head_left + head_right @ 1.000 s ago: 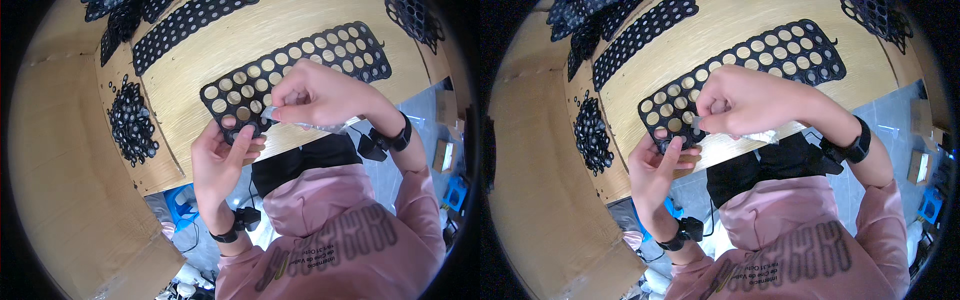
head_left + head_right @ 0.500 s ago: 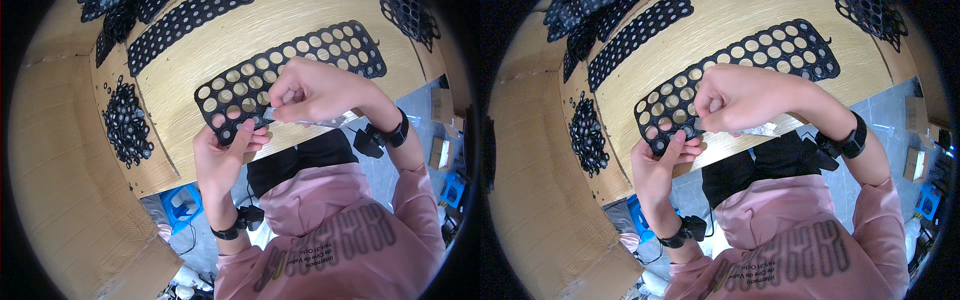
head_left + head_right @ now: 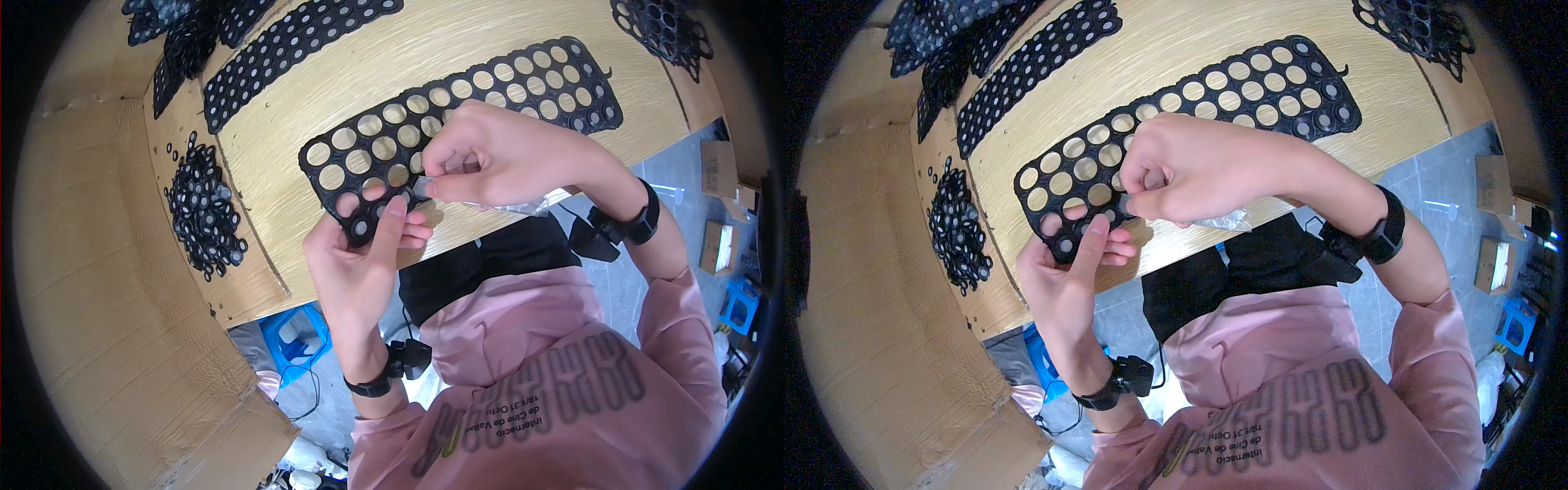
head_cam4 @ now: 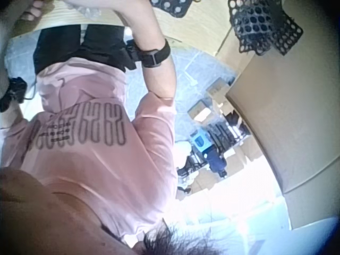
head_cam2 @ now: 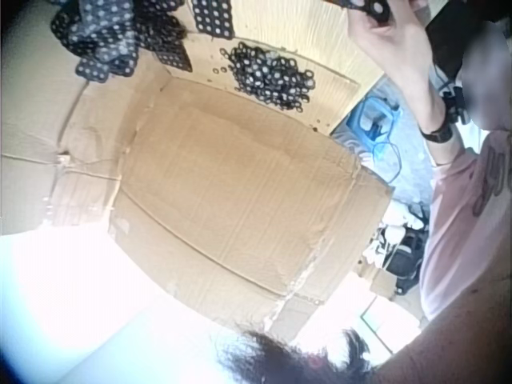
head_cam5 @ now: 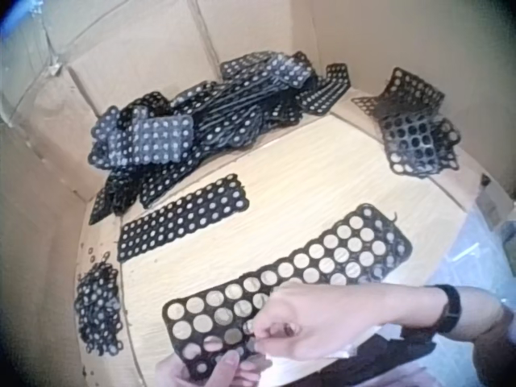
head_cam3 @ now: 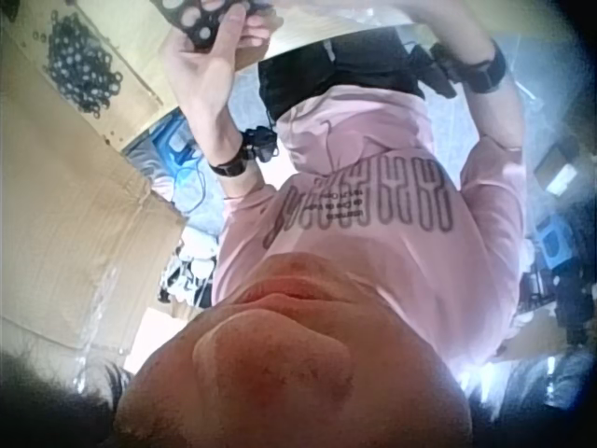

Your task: Assembling black circular plastic components into a larger grid-like sheet using hands and tweezers.

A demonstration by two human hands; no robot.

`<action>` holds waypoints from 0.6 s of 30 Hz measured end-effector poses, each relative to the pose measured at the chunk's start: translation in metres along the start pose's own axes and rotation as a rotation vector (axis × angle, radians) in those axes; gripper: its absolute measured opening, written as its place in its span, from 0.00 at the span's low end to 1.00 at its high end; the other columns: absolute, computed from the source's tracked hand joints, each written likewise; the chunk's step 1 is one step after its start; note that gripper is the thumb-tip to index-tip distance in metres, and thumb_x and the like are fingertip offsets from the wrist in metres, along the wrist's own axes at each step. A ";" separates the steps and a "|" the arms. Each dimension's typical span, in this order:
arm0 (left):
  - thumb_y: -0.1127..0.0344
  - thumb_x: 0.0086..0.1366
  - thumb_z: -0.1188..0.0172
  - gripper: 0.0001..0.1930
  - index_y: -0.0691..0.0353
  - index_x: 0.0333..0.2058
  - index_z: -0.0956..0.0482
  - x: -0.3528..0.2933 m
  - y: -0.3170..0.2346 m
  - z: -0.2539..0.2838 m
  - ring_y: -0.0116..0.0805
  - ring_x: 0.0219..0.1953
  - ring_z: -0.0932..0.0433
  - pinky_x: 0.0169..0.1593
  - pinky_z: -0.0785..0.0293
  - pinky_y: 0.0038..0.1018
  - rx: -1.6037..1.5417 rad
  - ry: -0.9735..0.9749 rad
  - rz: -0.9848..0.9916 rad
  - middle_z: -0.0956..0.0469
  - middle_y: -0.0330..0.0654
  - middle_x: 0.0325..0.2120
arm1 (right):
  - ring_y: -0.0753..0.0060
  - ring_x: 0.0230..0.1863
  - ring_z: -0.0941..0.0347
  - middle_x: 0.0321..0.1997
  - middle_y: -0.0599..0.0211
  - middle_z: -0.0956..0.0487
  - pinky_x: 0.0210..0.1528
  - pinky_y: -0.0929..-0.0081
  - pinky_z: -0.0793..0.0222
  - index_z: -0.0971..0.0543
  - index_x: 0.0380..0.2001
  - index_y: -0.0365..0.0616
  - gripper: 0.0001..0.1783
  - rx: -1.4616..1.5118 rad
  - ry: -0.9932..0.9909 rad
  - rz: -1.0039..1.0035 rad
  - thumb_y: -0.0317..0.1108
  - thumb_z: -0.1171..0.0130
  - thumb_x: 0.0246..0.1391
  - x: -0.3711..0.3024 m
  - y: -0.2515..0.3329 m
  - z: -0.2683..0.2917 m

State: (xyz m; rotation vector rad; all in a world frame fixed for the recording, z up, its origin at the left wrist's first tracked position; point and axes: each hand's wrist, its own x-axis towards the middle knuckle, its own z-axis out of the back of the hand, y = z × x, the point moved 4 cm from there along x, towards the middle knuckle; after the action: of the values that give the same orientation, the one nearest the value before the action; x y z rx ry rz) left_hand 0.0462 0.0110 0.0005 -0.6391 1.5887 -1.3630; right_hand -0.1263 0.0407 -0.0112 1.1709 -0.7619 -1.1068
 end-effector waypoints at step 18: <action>0.79 0.64 0.44 0.04 0.72 0.37 0.28 0.004 -0.007 0.006 0.31 0.28 0.18 0.32 0.20 0.22 0.070 0.067 0.003 0.20 0.47 0.26 | 0.74 0.12 0.37 0.09 0.62 0.32 0.18 0.73 0.44 0.28 0.14 0.33 0.13 0.033 -0.038 0.000 0.29 0.44 0.48 -0.008 0.007 0.006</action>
State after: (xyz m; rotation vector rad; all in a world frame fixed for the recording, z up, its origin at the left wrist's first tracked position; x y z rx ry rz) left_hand 0.0484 0.0035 0.0060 -0.5538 1.5865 -1.4445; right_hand -0.1326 0.0467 -0.0019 1.1807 -0.8119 -1.1226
